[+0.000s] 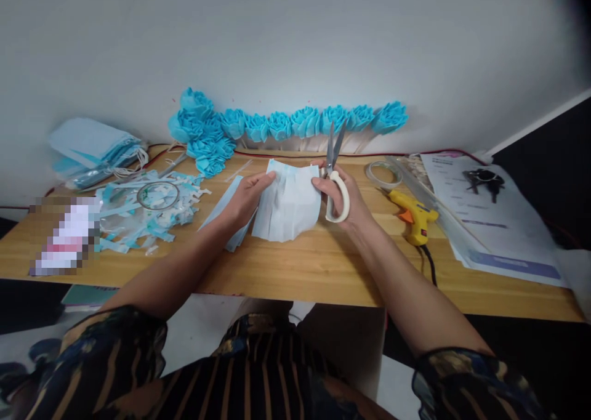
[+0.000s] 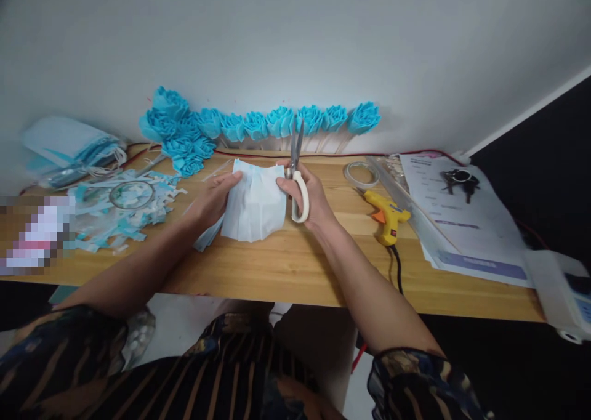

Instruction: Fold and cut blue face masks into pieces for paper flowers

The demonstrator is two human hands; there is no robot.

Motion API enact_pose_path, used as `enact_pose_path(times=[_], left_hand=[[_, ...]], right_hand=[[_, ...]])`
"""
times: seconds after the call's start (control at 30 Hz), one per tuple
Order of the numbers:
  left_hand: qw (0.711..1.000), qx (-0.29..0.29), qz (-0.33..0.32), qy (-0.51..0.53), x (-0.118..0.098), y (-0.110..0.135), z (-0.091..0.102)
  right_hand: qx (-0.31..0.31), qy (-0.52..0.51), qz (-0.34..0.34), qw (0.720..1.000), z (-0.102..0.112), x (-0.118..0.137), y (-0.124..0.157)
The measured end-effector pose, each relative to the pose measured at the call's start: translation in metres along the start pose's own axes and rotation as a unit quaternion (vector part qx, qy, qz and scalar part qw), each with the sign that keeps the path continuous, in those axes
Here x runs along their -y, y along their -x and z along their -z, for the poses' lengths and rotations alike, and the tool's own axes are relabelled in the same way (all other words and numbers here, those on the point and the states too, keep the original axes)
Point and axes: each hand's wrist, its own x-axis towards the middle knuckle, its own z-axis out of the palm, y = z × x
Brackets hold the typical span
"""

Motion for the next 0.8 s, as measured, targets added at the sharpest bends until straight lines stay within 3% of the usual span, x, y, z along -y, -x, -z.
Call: enact_pose_path(times=[0.17, 0.43, 0.57, 0.8], left_hand=[[0.999, 0.005, 0.003, 0.035, -0.003, 0.001, -0.004], [0.989, -0.097, -0.049, 0.104, 0.003, -0.017, 0.01], [0.99, -0.083, -0.048, 0.106, 0.003, -0.019, 0.011], [0.996, -0.021, -0.009, 0.09, 0.005, -0.015, 0.007]], right_hand=[[-0.013, -0.034, -0.001, 0.999, 0.004, -0.002, -0.002], [0.088, -0.022, -0.089, 0.992, 0.0, -0.002, 0.003], [0.1, 0.016, -0.082, 0.992, 0.0, -0.009, 0.003], [0.061, 0.055, -0.029, 0.996, 0.001, -0.013, -0.002]])
